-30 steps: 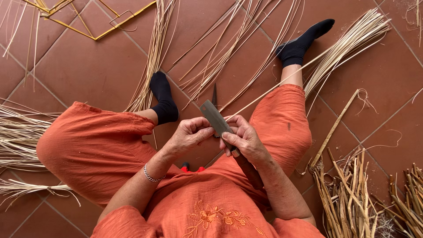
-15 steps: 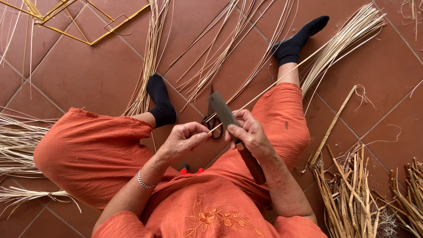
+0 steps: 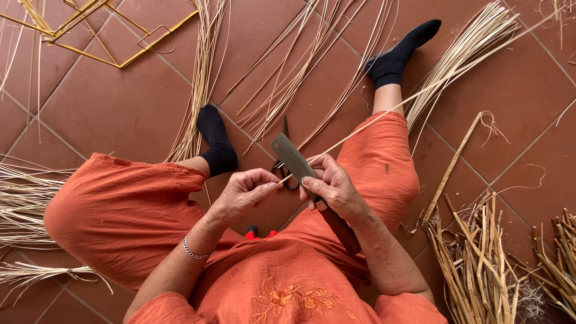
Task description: The person sits on a tiled floor and uses a knife to shave and smooth individual bamboo strips. They repeatedly pick up strips, run the blade along their length to remove fibers, and place the finished pieces into a pile.
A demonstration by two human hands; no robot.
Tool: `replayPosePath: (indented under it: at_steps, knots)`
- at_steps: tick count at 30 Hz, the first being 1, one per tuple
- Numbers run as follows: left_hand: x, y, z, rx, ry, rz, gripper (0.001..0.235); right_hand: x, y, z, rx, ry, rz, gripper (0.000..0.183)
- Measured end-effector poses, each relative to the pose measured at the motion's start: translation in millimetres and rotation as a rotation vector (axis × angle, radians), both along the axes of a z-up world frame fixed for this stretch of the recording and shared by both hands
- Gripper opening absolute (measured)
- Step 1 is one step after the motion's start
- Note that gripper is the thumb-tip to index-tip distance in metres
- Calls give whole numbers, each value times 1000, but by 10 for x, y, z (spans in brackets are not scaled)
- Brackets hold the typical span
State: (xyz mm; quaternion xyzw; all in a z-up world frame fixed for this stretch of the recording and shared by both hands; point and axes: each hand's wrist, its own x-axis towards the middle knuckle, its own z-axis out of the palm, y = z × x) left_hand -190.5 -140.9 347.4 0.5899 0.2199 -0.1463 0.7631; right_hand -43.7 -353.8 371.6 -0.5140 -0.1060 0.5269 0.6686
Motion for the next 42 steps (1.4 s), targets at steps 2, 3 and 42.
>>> replayPosePath:
  at_steps: [2, 3, 42]
  knots:
    - [-6, 4, 26, -9, 5, -8, 24, 12, -27, -15, 14, 11, -18, 24]
    - [1, 9, 37, -12, 5, -12, 24, 31, -35, -20, 21, 14, -26, 23]
    - [-214, 720, -170, 29, 141, -126, 21, 913, -781, -65, 6, -169, -439, 19]
